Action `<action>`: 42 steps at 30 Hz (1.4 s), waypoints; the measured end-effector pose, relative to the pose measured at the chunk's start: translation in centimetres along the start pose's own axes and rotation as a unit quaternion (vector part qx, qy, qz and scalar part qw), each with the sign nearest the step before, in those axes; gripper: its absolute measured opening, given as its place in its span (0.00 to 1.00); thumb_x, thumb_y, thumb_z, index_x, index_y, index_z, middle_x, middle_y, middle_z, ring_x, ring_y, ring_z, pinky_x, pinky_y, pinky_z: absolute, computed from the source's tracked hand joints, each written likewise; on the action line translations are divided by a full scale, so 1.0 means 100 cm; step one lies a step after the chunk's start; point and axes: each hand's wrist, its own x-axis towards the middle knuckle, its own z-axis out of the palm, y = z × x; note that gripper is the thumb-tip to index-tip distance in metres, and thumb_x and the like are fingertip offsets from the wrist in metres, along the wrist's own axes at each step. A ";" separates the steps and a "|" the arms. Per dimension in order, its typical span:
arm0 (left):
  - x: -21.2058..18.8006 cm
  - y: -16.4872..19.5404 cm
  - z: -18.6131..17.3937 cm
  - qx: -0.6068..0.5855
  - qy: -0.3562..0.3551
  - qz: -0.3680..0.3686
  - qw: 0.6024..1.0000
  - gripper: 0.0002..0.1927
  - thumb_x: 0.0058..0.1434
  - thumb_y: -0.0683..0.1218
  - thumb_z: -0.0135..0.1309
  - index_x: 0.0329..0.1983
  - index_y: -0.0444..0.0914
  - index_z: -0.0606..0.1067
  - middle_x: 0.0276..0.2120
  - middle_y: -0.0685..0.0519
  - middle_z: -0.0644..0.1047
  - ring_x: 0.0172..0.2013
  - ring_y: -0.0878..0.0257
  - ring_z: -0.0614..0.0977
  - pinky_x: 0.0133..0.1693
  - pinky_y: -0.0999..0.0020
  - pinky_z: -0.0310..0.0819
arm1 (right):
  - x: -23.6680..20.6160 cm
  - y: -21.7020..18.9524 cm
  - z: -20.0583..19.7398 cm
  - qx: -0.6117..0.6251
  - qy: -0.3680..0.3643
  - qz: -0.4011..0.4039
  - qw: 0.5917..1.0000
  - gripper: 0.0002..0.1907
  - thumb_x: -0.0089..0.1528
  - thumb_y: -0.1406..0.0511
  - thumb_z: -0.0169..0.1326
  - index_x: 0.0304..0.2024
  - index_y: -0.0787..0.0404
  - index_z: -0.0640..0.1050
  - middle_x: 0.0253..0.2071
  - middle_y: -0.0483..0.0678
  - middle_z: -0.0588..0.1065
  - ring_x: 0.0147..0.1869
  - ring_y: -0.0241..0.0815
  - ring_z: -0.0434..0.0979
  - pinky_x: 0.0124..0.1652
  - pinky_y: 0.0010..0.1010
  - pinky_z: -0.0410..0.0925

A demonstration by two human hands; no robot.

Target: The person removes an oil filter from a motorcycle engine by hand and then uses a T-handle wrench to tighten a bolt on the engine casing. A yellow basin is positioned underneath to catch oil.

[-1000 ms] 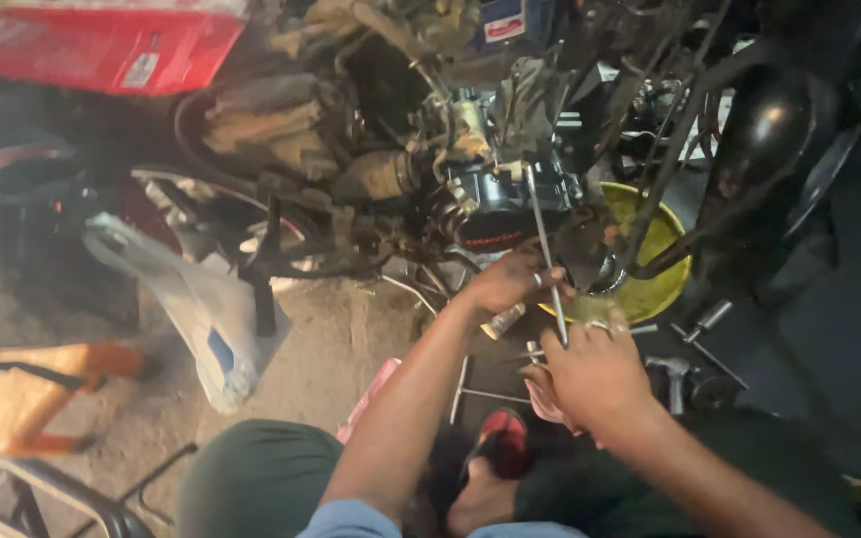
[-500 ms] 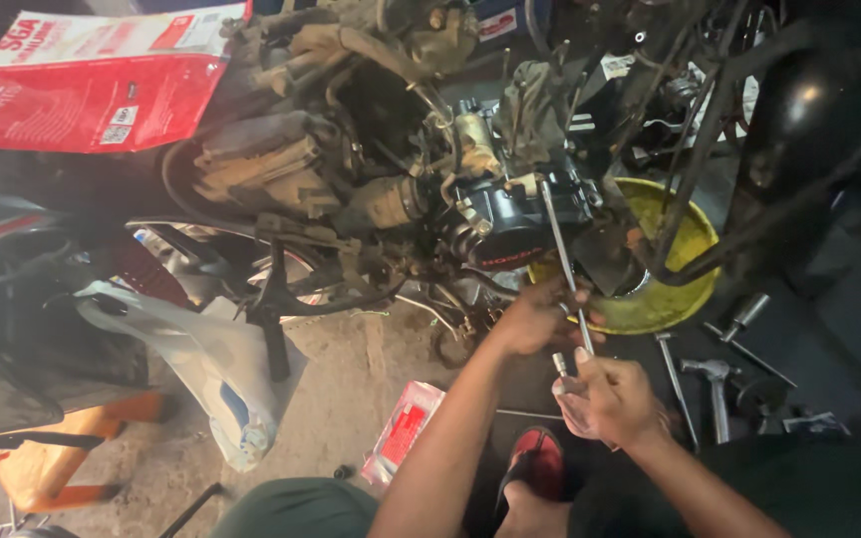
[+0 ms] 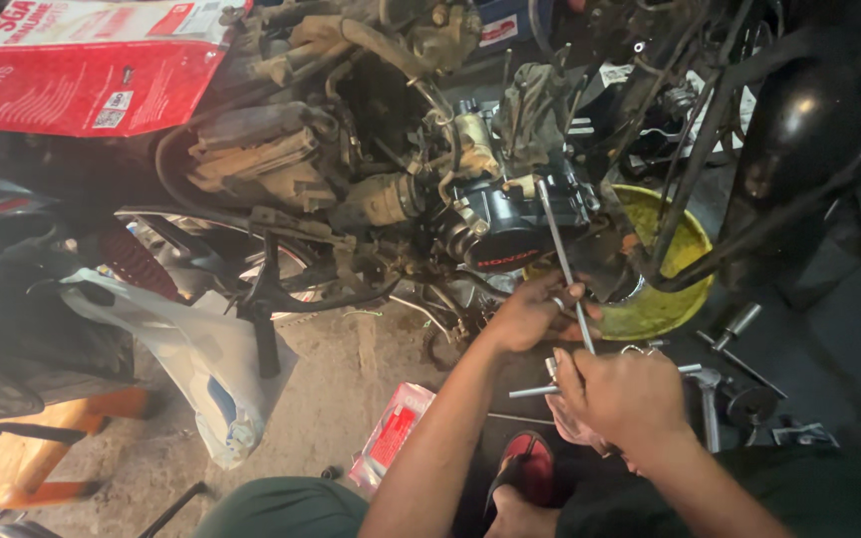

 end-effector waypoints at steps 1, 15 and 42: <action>0.000 0.000 0.000 -0.005 -0.001 0.002 1.000 0.24 0.73 0.52 0.49 0.67 0.36 0.64 0.43 0.43 0.81 0.38 0.50 0.86 0.39 0.63 0.81 | 0.001 -0.001 -0.001 -0.001 0.000 0.010 1.000 0.21 0.58 0.52 0.57 0.14 0.53 0.79 0.09 0.54 0.71 0.14 0.55 0.74 0.19 0.45 0.67; 0.005 -0.007 -0.001 -0.047 0.011 0.005 0.999 0.25 0.70 0.51 0.52 0.65 0.35 0.65 0.40 0.44 0.80 0.36 0.49 0.85 0.40 0.59 0.84 | -0.002 0.019 0.006 0.043 -0.178 0.049 0.982 0.28 0.55 0.38 0.52 0.20 0.52 0.79 0.12 0.51 0.74 0.19 0.54 0.77 0.23 0.44 0.67; 0.030 -0.010 0.025 -0.001 -0.016 -0.020 1.000 0.35 0.63 0.30 0.44 0.74 0.42 0.58 0.48 0.43 0.80 0.30 0.56 0.84 0.32 0.61 0.83 | -0.015 0.045 0.019 0.012 -0.112 0.065 0.991 0.23 0.62 0.49 0.51 0.20 0.52 0.82 0.14 0.53 0.75 0.19 0.57 0.78 0.26 0.48 0.71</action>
